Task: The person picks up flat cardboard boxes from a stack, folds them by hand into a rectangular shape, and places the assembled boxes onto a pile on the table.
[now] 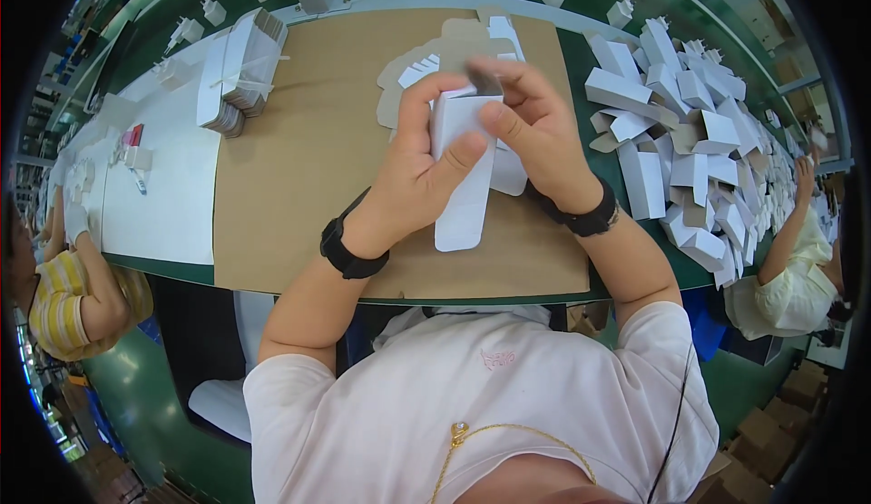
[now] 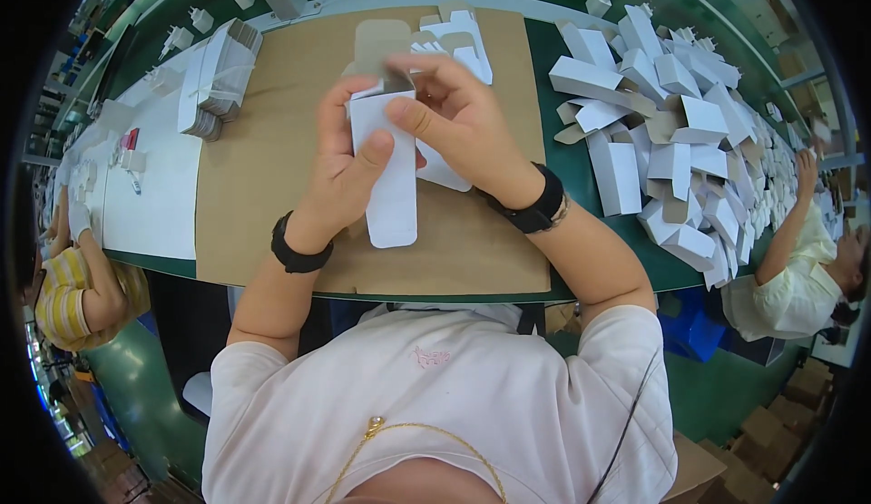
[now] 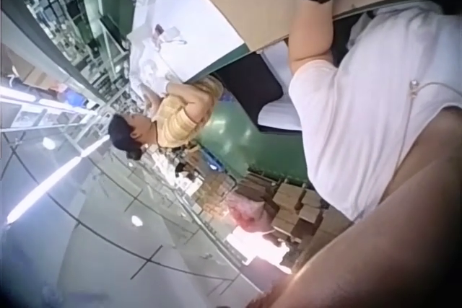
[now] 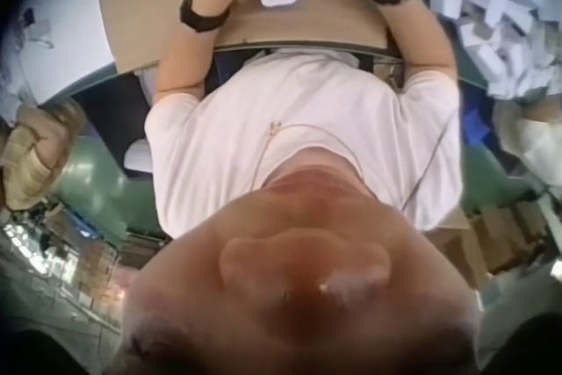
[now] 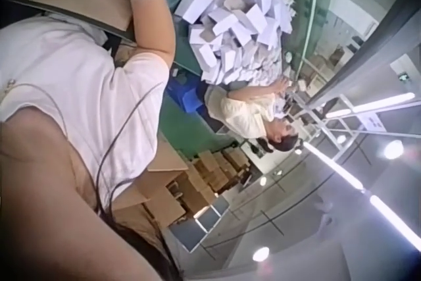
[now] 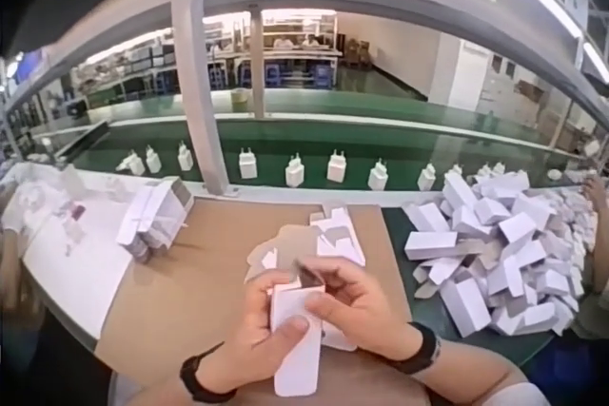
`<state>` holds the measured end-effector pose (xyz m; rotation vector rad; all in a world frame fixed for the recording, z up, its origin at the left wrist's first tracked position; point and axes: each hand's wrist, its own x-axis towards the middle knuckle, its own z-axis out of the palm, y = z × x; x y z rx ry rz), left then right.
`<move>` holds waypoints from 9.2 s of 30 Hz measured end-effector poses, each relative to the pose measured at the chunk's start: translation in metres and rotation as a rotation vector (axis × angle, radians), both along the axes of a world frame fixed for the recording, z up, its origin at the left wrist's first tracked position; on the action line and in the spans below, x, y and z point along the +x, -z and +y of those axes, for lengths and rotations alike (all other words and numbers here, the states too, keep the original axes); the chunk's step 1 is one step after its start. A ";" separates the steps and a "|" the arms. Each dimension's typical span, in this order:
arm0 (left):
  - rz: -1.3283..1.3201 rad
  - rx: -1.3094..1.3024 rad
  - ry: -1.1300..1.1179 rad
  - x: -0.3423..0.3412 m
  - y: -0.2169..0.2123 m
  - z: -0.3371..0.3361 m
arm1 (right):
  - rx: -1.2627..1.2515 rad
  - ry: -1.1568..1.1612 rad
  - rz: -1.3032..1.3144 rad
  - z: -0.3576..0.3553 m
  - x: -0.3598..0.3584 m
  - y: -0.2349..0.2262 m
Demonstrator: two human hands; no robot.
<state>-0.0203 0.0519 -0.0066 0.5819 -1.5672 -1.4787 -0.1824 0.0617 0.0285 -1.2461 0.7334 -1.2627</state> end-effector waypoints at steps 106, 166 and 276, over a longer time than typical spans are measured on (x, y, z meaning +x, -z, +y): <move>-0.038 0.083 0.022 0.009 -0.007 -0.006 | -0.248 0.010 0.309 -0.009 -0.017 0.007; -0.919 -0.551 -0.435 -0.001 0.026 -0.014 | -0.307 0.344 1.501 -0.019 -0.036 0.019; -0.912 -0.684 -0.543 -0.001 0.029 -0.019 | -0.229 0.331 1.175 -0.030 -0.056 0.017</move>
